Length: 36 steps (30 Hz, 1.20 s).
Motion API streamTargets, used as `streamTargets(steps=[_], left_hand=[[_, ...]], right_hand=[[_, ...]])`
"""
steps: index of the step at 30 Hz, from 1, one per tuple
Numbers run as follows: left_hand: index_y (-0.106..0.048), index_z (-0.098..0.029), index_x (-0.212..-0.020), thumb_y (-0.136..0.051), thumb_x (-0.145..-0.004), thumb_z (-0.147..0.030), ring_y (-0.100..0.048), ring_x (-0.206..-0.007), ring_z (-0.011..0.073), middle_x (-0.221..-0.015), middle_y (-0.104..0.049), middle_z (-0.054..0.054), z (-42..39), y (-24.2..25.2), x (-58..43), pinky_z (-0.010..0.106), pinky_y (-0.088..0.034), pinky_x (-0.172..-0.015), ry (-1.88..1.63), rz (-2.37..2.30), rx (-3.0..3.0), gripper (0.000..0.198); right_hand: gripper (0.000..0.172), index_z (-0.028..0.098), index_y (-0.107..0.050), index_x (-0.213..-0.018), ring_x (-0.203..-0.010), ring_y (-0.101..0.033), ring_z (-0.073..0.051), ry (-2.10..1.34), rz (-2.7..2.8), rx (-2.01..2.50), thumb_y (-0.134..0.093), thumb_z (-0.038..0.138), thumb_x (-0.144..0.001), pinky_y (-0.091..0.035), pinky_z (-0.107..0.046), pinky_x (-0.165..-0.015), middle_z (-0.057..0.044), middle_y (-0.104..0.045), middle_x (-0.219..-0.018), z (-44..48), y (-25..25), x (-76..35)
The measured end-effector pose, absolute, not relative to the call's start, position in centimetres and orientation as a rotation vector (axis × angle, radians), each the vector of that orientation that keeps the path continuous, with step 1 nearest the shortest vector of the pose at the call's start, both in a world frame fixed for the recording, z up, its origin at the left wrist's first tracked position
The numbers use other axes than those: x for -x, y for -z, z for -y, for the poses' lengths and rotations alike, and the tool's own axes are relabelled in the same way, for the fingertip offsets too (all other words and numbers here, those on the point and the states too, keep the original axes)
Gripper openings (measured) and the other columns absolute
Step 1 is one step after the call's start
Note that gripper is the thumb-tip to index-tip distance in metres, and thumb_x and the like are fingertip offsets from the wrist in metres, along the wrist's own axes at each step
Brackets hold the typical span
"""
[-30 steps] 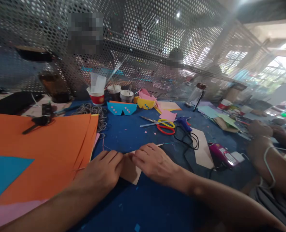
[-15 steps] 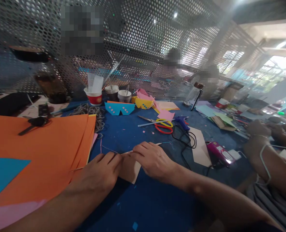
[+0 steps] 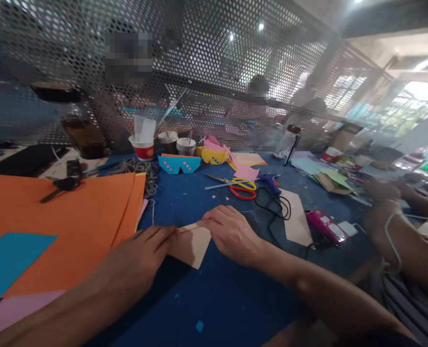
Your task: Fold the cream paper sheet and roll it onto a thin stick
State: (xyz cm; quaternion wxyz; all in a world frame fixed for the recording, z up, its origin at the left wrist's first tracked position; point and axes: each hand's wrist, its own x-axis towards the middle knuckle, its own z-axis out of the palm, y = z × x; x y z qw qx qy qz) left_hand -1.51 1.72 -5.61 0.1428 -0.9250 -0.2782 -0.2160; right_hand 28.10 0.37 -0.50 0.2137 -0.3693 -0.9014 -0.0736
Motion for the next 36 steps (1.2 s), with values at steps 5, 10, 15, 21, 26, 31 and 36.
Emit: streamTargets(steps=[5,10,15,21,26,31,36], left_hand=[[-0.072,-0.008,-0.139,-0.043,-0.095,0.003,-0.073,-0.121,0.0305,-0.13,-0.081,0.017,-1.4,4.7,2.4,0.045,-0.06,-0.1,0.649,0.768,2.63,0.054],[-0.074,-0.008,-0.136,-0.044,-0.098,0.0,-0.073,-0.113,0.0304,-0.124,-0.082,0.017,-1.5,4.2,2.1,0.044,-0.061,-0.095,0.714,0.744,2.671,0.049],[-0.076,-0.013,-0.132,-0.042,-0.103,-0.002,-0.071,-0.112,0.0304,-0.118,-0.081,0.015,-1.6,4.7,1.9,0.047,-0.06,-0.096,0.74,0.824,2.719,0.046],[-0.076,-0.016,-0.13,-0.041,-0.098,0.004,-0.069,-0.108,0.0285,-0.115,-0.078,0.013,-1.6,5.2,1.9,0.043,-0.058,-0.094,0.691,0.826,2.738,0.051],[-0.077,-0.016,-0.13,-0.043,-0.095,0.005,-0.068,-0.106,0.0295,-0.113,-0.077,0.012,-1.5,5.6,1.9,0.044,-0.056,-0.092,0.629,0.883,2.767,0.053],[-0.08,-0.015,-0.119,-0.04,-0.101,0.0,-0.068,-0.101,0.0267,-0.112,-0.077,0.013,-1.8,5.4,1.9,0.04,-0.057,-0.085,0.658,0.889,2.784,0.047],[-0.08,-0.017,-0.118,-0.04,-0.11,-0.014,-0.07,-0.102,0.0253,-0.112,-0.078,0.011,-2.3,4.6,1.6,0.039,-0.058,-0.089,0.761,0.896,2.828,0.041]], right_hand=[[0.027,0.017,-0.077,-0.119,-0.102,-0.064,-0.024,0.182,2.495,1.088,-0.06,0.004,-0.104,-0.046,-0.04,-0.088,-0.009,-0.077,-0.114,-0.6,0.7,-28.0],[0.025,0.017,-0.077,-0.119,-0.101,-0.063,-0.023,0.148,2.506,1.098,-0.063,0.005,-0.103,-0.045,-0.04,-0.09,-0.009,-0.076,-0.116,-0.5,0.6,-27.8],[0.027,0.019,-0.077,-0.123,-0.101,-0.062,-0.023,0.192,2.542,1.063,-0.062,0.006,-0.105,-0.044,-0.039,-0.085,-0.009,-0.075,-0.115,-0.5,0.7,-27.8],[0.025,0.018,-0.077,-0.125,-0.101,-0.062,-0.024,0.253,2.634,1.048,-0.059,0.011,-0.109,-0.045,-0.04,-0.083,-0.009,-0.075,-0.113,-0.5,0.7,-27.7],[0.025,0.019,-0.076,-0.126,-0.103,-0.062,-0.024,0.253,2.67,1.064,-0.062,0.01,-0.108,-0.046,-0.039,-0.082,-0.009,-0.075,-0.116,-0.3,0.5,-27.8],[0.018,0.018,-0.076,-0.117,-0.101,-0.062,-0.024,0.165,2.616,1.101,-0.063,0.012,-0.106,-0.048,-0.039,-0.084,-0.009,-0.074,-0.111,-0.8,0.6,-28.2],[0.013,0.02,-0.076,-0.109,-0.104,-0.064,-0.024,0.081,2.435,1.211,-0.064,0.022,-0.112,-0.047,-0.043,-0.103,-0.008,-0.074,-0.111,-1.7,1.2,-28.4]])
